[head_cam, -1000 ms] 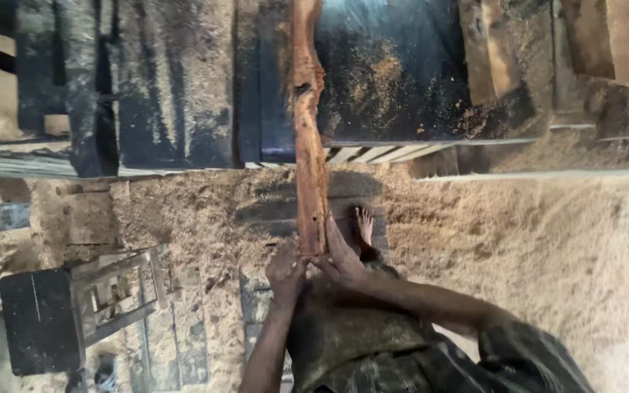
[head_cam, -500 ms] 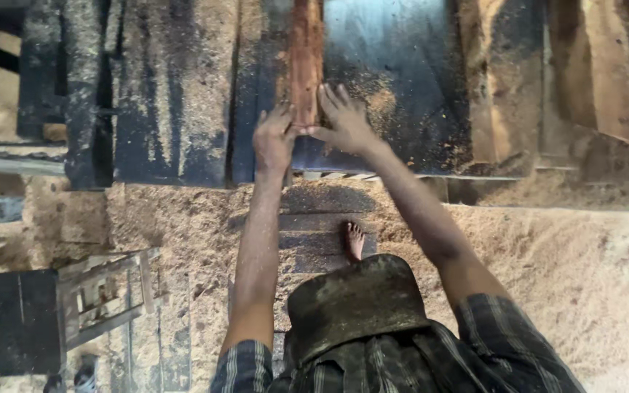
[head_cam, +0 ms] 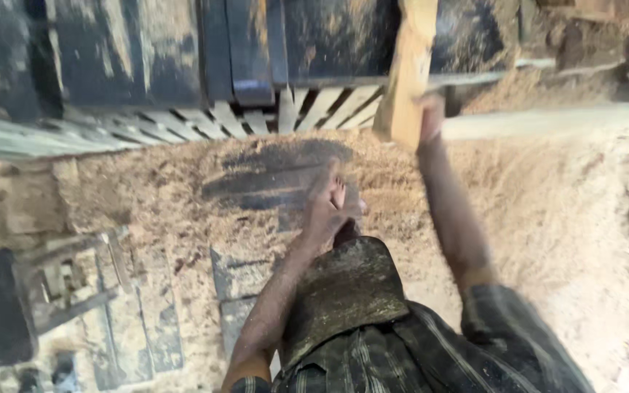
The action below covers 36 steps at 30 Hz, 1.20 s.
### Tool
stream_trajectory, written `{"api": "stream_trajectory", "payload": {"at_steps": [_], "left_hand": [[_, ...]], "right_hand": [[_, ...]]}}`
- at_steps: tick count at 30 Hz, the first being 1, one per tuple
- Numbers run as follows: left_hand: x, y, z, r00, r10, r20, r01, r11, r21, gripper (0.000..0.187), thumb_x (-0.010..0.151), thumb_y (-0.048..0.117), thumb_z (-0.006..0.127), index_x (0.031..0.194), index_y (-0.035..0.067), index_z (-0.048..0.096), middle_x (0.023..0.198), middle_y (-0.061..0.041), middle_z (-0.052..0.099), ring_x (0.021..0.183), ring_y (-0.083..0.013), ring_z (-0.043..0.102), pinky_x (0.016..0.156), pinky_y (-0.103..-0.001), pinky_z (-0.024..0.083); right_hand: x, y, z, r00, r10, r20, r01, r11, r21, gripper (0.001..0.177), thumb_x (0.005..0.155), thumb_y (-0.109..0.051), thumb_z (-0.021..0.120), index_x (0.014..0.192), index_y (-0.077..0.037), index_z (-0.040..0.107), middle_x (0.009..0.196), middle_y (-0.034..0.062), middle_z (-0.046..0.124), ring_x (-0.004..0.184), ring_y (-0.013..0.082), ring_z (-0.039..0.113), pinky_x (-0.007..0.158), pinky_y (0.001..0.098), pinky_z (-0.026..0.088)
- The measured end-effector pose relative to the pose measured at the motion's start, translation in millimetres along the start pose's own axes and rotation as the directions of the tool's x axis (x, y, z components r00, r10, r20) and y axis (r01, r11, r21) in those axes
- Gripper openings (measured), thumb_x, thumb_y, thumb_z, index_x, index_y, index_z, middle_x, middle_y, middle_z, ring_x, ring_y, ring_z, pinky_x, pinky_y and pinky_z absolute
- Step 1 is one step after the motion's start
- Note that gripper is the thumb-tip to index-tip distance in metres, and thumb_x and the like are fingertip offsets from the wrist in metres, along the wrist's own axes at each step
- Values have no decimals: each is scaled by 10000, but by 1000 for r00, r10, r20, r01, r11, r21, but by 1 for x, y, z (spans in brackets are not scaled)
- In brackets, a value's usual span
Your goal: The person pushes a long piece of wood through a planer machine to smooth it, then retrieves it and repeats the action.
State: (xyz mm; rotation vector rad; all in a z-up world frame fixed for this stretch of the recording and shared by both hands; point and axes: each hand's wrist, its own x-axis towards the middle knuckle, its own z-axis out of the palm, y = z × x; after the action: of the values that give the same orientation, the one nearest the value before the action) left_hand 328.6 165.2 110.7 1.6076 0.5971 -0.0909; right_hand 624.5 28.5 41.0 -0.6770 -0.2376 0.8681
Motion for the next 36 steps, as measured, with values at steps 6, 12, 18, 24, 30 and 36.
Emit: {"api": "stream_trajectory", "payload": {"at_steps": [6,12,18,24,30,36], "left_hand": [[-119,-68,28,985,161,-57,-167,979,-121,1268,711,542,878,1602,1,157,1422,-235,537,1211,-327,653,1000,-457,584],[-174,-128,25,974,51,-221,-74,992,-98,841,755,242,917,1435,-20,497,1256,-194,690,1128,-301,719,920,-392,625],[-150,-128,-13,813,444,-377,-360,892,275,531,847,60,782,1331,-84,616,1208,-245,713,1077,-349,735,860,-407,619],[-36,-99,-69,762,534,-367,-244,761,601,392,914,119,762,1274,-9,677,1029,-210,750,913,-343,748,781,-432,616],[23,-44,-90,708,646,-286,-274,625,731,362,930,119,751,1286,60,732,1128,-244,741,932,-345,760,764,-403,624],[23,-24,-85,695,609,-383,-184,665,724,359,860,40,778,1213,7,729,1233,-244,724,1060,-358,750,861,-391,637]], "right_hand": [[-154,96,154,929,76,-363,-297,740,-603,786,741,-67,684,1438,57,344,1179,203,631,1011,335,695,809,423,649],[-190,149,231,887,243,-392,-403,-6,-915,1026,776,-231,781,1557,21,166,1163,274,586,950,372,672,735,471,644],[-122,178,210,992,127,-14,19,-250,-968,1066,643,-225,852,1472,-12,217,1141,188,454,980,366,594,786,468,584],[13,142,235,901,269,-339,-374,89,-923,883,773,-224,703,1489,-8,233,1310,244,436,986,354,631,714,438,671],[118,108,243,933,210,-291,-316,96,-944,856,868,-437,737,1446,13,294,1335,243,465,1034,304,572,726,413,628],[20,127,195,915,-106,389,403,278,-872,893,1105,-343,553,1696,-4,-25,1704,354,172,1542,488,319,1176,630,426]]}}
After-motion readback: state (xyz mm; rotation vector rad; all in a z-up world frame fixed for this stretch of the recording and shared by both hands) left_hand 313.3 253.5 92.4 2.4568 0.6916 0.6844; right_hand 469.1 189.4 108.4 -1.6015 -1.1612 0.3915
